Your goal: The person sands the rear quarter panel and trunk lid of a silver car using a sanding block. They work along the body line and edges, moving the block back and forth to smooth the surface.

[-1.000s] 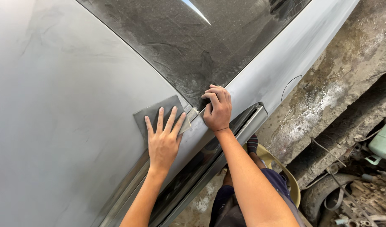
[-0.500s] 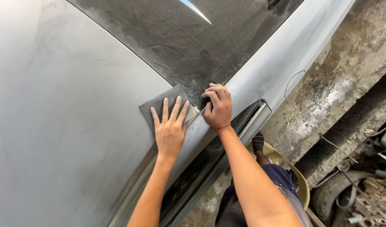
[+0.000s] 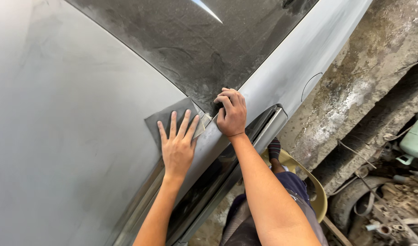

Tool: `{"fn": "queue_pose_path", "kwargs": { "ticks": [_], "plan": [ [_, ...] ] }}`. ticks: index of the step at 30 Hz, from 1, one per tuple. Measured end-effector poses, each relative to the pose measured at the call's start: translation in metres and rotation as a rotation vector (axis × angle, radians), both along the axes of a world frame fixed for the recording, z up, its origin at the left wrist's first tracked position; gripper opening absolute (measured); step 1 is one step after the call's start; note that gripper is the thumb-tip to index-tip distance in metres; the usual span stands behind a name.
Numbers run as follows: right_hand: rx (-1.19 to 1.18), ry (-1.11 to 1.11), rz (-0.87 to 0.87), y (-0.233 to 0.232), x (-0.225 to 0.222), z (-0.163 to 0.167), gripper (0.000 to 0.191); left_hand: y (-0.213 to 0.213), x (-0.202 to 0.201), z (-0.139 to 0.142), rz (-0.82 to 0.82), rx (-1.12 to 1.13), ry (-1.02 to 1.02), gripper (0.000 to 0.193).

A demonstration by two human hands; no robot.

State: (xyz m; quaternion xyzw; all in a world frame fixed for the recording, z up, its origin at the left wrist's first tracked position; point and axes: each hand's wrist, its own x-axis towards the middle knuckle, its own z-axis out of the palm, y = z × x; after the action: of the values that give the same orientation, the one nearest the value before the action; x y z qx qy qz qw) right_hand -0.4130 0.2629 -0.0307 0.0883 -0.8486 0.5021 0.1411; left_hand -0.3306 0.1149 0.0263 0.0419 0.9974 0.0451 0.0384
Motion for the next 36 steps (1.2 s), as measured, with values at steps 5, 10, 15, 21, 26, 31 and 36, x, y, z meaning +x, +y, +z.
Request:
{"fn": "queue_pose_path", "kwargs": {
  "ticks": [5, 10, 15, 21, 26, 31, 36],
  "plan": [
    [-0.021, -0.005, 0.019, -0.001, 0.001, -0.003, 0.026, -0.006, 0.004, -0.001, 0.007, -0.002, 0.034, 0.056],
    [-0.037, -0.012, 0.004, 0.000, 0.002, -0.006, 0.027, -0.005, 0.002, -0.003, -0.017, -0.004, 0.020, 0.059],
    [-0.025, 0.006, -0.004, 0.000, 0.001, -0.008, 0.026, 0.001, -0.006, -0.005, -0.008, -0.001, 0.033, 0.056],
    [-0.025, 0.004, -0.005, 0.000, 0.000, -0.009, 0.027, 0.003, 0.006, -0.001, 0.022, -0.004, 0.002, 0.058],
    [-0.031, -0.001, 0.001, 0.000, 0.001, -0.012, 0.027, 0.000, 0.010, -0.006, 0.022, 0.001, 0.038, 0.055],
    [-0.018, 0.009, -0.003, 0.000, 0.002, -0.013, 0.028, -0.002, 0.010, -0.006, 0.020, -0.020, 0.006, 0.057],
    [-0.018, 0.005, 0.000, -0.001, 0.002, -0.013, 0.027, -0.003, 0.007, -0.002, 0.025, -0.040, 0.001, 0.059]
  ]
}}
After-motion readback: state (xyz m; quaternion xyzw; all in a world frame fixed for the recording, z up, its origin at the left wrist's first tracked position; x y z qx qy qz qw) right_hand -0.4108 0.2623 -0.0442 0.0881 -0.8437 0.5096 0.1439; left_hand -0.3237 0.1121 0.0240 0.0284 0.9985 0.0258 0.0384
